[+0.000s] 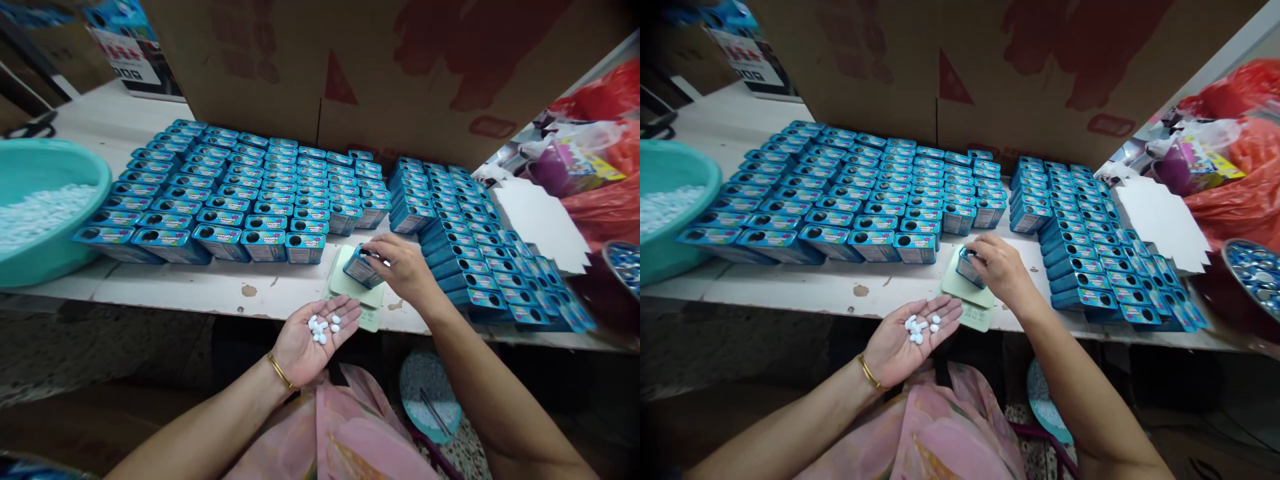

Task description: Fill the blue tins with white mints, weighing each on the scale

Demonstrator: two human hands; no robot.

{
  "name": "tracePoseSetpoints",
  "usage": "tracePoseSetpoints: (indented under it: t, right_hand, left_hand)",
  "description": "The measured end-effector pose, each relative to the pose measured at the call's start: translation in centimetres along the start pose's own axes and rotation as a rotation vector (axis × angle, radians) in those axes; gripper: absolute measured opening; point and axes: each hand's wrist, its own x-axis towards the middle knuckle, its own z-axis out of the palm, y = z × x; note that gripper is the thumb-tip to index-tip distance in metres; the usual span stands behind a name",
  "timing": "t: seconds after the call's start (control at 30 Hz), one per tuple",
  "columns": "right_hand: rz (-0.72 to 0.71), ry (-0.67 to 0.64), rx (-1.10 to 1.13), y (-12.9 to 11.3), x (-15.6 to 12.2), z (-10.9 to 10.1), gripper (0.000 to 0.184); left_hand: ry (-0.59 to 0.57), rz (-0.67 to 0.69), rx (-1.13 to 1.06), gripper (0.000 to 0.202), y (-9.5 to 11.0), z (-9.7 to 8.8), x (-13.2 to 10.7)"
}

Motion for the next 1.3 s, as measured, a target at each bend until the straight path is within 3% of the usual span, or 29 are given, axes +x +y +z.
tracePoseSetpoints:
  t: [0.3,0.47,0.63,0.73,0.83,0.93,1.07,1.3]
  right_hand:
    - [0.017,0.103,0.139,-1.6,-2.6,0.4,0.025]
    - [0.029,0.116,0.181,-0.5,-1.9,1.0,0.024]
    - [0.025,0.174,0.152,-1.6,-1.6,-0.4,0.026]
    - [-0.036,0.073,0.148,-4.3,-3.6,0.1,0.027]
    - [-0.156,-0.194,0.133,-7.7,-7.0,2.7,0.030]
    - [-0.133,-0.376,0.038,-9.7,-10.0,5.6,0.033]
    - [-0.120,-0.432,0.095,-9.6,-11.5,6.7,0.030]
    - [-0.043,-0.393,0.223,-8.3,-11.4,6.9,0.023]
  left_hand:
    - [0.049,-0.045,0.018,0.036,-0.6,-1.9,0.2]
    - [0.047,-0.057,0.028,0.037,-1.1,-2.2,0.3]
    - [0.030,-0.050,0.022,0.036,-1.0,-2.4,0.1]
    - [0.017,-0.051,0.016,0.034,-1.1,-3.0,-0.2]
    - [0.005,-0.081,0.001,0.035,-1.3,-4.0,-0.3]
    - [0.005,-0.137,-0.001,0.041,-1.8,-4.9,-0.3]
    - [0.035,-0.176,0.003,0.043,-2.4,-5.5,-0.2]
    - [0.027,-0.202,0.019,0.032,-2.8,-5.3,-0.2]
